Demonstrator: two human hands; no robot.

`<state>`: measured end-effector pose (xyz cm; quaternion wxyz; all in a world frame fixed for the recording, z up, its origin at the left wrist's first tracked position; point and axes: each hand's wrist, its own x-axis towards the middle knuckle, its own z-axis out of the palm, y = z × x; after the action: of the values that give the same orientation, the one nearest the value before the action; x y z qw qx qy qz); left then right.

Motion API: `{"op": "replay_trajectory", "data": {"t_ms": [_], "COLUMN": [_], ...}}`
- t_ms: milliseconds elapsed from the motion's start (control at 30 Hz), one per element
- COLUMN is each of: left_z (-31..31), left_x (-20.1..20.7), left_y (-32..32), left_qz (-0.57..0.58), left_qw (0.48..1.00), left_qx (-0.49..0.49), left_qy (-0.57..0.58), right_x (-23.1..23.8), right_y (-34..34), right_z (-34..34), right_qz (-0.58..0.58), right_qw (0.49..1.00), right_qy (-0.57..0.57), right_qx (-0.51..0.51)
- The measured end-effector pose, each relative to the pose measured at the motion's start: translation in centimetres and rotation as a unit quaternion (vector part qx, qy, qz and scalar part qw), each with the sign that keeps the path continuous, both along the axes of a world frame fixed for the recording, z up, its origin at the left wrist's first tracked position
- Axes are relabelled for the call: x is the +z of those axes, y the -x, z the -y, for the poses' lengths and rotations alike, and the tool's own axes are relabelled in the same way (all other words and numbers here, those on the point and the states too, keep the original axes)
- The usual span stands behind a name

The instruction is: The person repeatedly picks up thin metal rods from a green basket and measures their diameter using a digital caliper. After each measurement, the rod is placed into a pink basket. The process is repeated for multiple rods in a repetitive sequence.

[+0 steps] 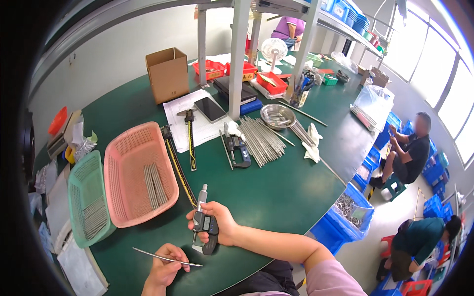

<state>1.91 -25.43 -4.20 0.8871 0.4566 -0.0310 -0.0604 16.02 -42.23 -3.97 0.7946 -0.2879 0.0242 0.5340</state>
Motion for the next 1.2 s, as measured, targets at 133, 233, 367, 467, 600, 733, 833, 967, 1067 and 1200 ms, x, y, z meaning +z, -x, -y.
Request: {"op": "replay_trajectory", "data": {"t_ms": [133, 233, 367, 467, 600, 733, 833, 967, 1067, 1200], "left_z": [-0.4, -0.2, -0.2, 0.0, 0.3, 0.1, 0.5, -0.1, -0.3, -0.3], "left_x": [0.0, 0.0, -0.3, -0.6, -0.5, -0.9, -0.2, -0.5, -1.1, -0.6], "left_y": [0.1, 0.0, -0.1, -0.2, -0.6, -1.0, -1.6, -0.8, -0.8, -1.0], "left_qz": [-0.005, -0.004, 0.004, 0.004, 0.022, 0.008, -0.066, -0.060, -0.041, -0.079], "left_qw": [1.000, 1.000, 0.999, 0.999, 0.995, 0.994, 0.992, 0.994, 0.993, 0.993], "left_qx": [-0.006, -0.014, -0.022, -0.004, 0.017, 0.079, 0.071, 0.046, 0.046, 0.056], "left_qy": [-0.002, -0.003, -0.029, -0.032, -0.093, -0.073, -0.075, -0.083, -0.096, -0.072], "right_x": [-0.2, -0.2, -0.1, 0.1, 0.4, 0.8, 0.5, 0.9, 0.6, 0.6], "right_y": [0.0, 0.0, -0.2, -0.1, -0.2, -0.2, -0.3, 0.7, 0.3, 0.1], "right_z": [-0.4, -0.2, -0.2, -0.1, 0.1, -0.7, 0.0, -0.5, -0.8, -0.5], "right_qz": [-0.007, -0.007, -0.007, 0.001, 0.022, 0.015, 0.022, 0.048, 0.042, 0.045], "right_qw": [1.000, 1.000, 1.000, 1.000, 1.000, 0.998, 0.998, 0.997, 0.998, 0.998], "right_qy": [-0.012, -0.015, -0.010, -0.004, 0.004, 0.051, 0.052, 0.055, 0.033, 0.035], "right_qx": [0.003, 0.004, 0.006, 0.002, 0.000, 0.015, 0.001, -0.008, 0.024, 0.032]}}
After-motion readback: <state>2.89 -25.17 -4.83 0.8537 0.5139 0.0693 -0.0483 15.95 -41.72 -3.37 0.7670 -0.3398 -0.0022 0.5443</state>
